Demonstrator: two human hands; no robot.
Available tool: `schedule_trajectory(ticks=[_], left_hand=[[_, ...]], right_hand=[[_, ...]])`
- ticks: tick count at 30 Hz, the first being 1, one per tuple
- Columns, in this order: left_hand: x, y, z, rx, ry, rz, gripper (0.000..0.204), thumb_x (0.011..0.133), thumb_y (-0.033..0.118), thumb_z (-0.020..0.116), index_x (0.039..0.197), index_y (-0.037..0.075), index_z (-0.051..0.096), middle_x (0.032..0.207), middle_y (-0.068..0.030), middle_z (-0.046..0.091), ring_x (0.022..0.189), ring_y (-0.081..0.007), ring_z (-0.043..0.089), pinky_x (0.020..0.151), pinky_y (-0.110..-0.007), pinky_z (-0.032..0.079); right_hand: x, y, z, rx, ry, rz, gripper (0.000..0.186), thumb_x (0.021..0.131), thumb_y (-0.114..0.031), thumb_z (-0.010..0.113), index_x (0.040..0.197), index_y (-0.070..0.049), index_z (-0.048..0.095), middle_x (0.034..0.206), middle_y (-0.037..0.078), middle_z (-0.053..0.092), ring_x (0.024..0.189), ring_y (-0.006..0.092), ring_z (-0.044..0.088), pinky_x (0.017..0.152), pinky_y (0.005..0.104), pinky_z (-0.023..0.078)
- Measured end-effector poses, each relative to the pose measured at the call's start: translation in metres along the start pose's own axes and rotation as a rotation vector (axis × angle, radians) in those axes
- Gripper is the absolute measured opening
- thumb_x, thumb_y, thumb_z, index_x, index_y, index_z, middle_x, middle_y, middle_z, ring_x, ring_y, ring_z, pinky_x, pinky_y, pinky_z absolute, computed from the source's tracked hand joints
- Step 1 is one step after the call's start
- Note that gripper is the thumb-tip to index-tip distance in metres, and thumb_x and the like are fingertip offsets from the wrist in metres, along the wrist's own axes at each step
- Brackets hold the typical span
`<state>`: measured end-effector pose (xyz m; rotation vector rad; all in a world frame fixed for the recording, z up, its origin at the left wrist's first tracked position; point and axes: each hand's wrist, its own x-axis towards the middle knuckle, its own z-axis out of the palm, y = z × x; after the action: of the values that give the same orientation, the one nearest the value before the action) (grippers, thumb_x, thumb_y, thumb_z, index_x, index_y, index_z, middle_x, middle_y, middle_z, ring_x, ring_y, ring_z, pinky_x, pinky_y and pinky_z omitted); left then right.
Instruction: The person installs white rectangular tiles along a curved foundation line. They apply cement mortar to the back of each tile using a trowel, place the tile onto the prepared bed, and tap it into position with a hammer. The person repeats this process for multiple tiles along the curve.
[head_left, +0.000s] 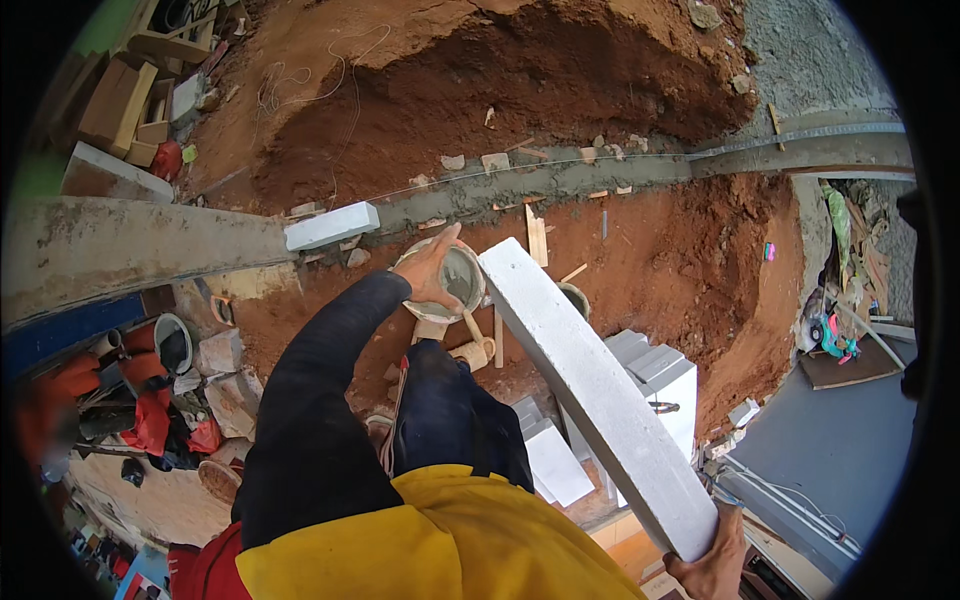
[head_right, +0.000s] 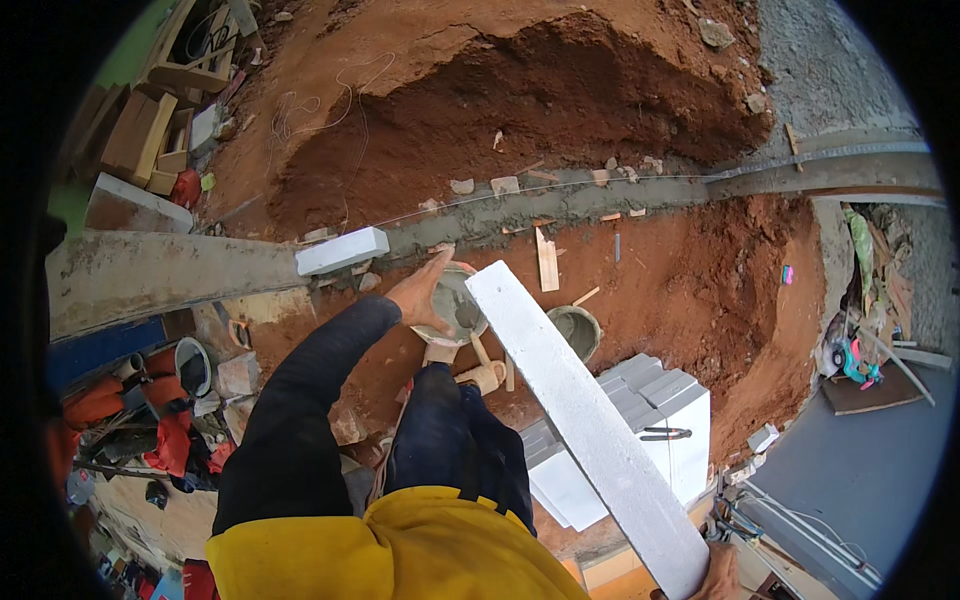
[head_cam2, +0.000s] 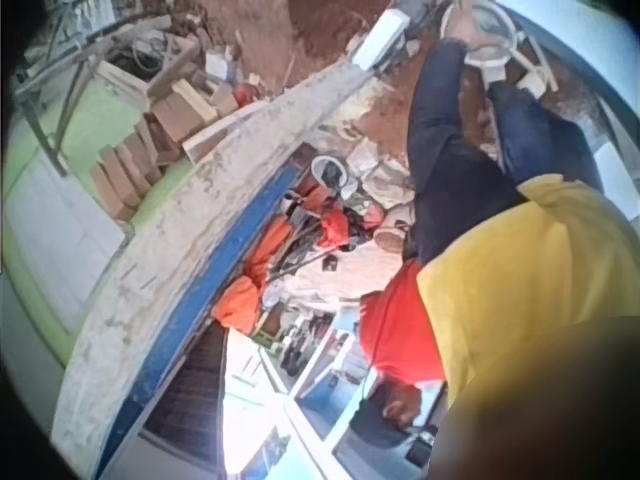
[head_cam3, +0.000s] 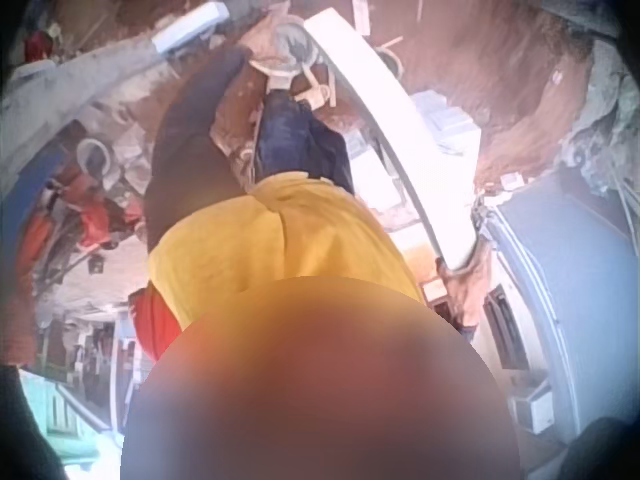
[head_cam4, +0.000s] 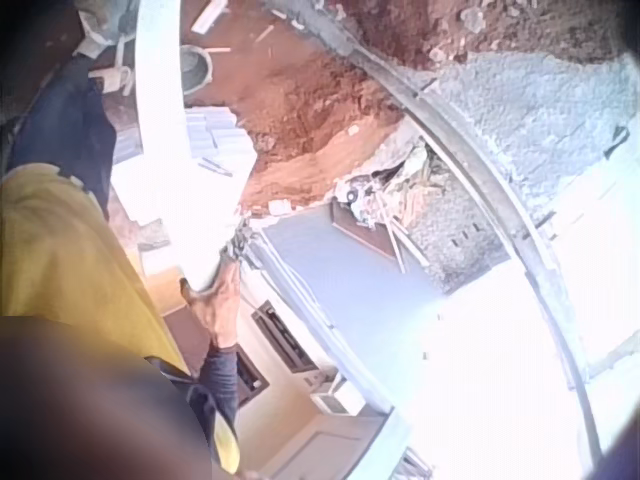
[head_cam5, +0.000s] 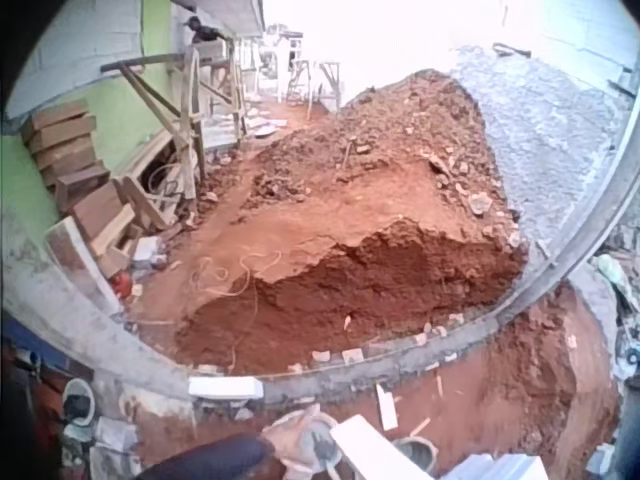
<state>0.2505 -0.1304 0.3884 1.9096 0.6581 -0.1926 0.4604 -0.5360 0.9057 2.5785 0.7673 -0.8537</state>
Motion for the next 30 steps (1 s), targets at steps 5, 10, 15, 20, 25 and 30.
schedule_trajectory(ticks=[5, 10, 15, 20, 25, 30], left_hand=[[-0.035, 0.058, -0.034, -0.045, 0.012, 0.461, 0.155, 0.058, 0.051, 0.104, 0.175, 0.021, 0.007, 0.180, -0.0196, 0.014, 0.164, -0.0423, 0.020, 0.133, -0.056, 0.025], [-0.105, 0.093, -0.012, -0.639, -0.081, 0.285, 0.136, 0.063, 0.037, 0.105, 0.170, 0.024, 0.023, 0.174, -0.0205, 0.029, 0.159, -0.0403, 0.035, 0.130, -0.052, 0.032], [-0.203, 0.120, -0.019, -0.389, 0.234, 0.282, 0.100, 0.066, 0.032, 0.101, 0.148, 0.014, 0.047, 0.137, -0.0159, 0.060, 0.131, -0.0391, 0.059, 0.108, -0.051, 0.050], [-0.300, 0.190, -0.041, 0.047, 0.378, 0.014, 0.088, 0.055, 0.026, 0.096, 0.133, 0.009, 0.059, 0.127, -0.0176, 0.062, 0.114, -0.0433, 0.060, 0.102, -0.053, 0.050], [-0.343, 0.258, -0.053, 0.405, 0.403, -0.225, 0.084, 0.057, 0.038, 0.097, 0.127, 0.008, 0.061, 0.117, -0.0201, 0.063, 0.107, -0.0420, 0.062, 0.093, -0.058, 0.052], [-0.358, 0.254, -0.065, 0.572, 0.393, -0.339, 0.075, 0.081, 0.051, 0.084, 0.136, 0.003, 0.066, 0.124, -0.0213, 0.069, 0.109, -0.0448, 0.065, 0.097, -0.055, 0.049]], right_hand=[[-0.031, -0.035, -0.123, -0.148, -0.005, -0.064, 0.080, 0.071, -0.015, 0.084, 0.144, -0.004, 0.054, 0.134, 0.025, 0.061, 0.127, 0.0457, 0.058, 0.109, 0.0526, 0.047], [0.000, -0.005, -0.128, -0.329, 0.126, -0.059, 0.067, 0.057, -0.010, 0.086, 0.115, 0.000, 0.054, 0.111, 0.022, 0.060, 0.109, 0.0449, 0.061, 0.093, 0.0531, 0.051], [0.164, 0.074, -0.042, -0.428, 0.068, -0.332, 0.065, 0.066, -0.011, 0.086, 0.125, -0.001, 0.060, 0.119, 0.023, 0.066, 0.114, 0.0432, 0.064, 0.105, 0.0449, 0.050], [0.377, 0.026, 0.119, -0.204, -0.102, -0.767, 0.067, 0.072, 0.001, 0.075, 0.136, -0.003, 0.054, 0.130, 0.023, 0.061, 0.128, 0.0448, 0.057, 0.112, 0.0492, 0.047], [0.470, -0.132, 0.300, 0.160, -0.137, -1.168, 0.069, 0.077, 0.000, 0.072, 0.142, -0.004, 0.053, 0.144, 0.024, 0.059, 0.138, 0.0447, 0.055, 0.118, 0.0502, 0.044], [0.453, -0.283, 0.434, 0.450, -0.132, -1.372, 0.075, 0.076, -0.001, 0.073, 0.148, -0.005, 0.052, 0.138, 0.022, 0.059, 0.134, 0.0417, 0.056, 0.116, 0.0504, 0.045]])
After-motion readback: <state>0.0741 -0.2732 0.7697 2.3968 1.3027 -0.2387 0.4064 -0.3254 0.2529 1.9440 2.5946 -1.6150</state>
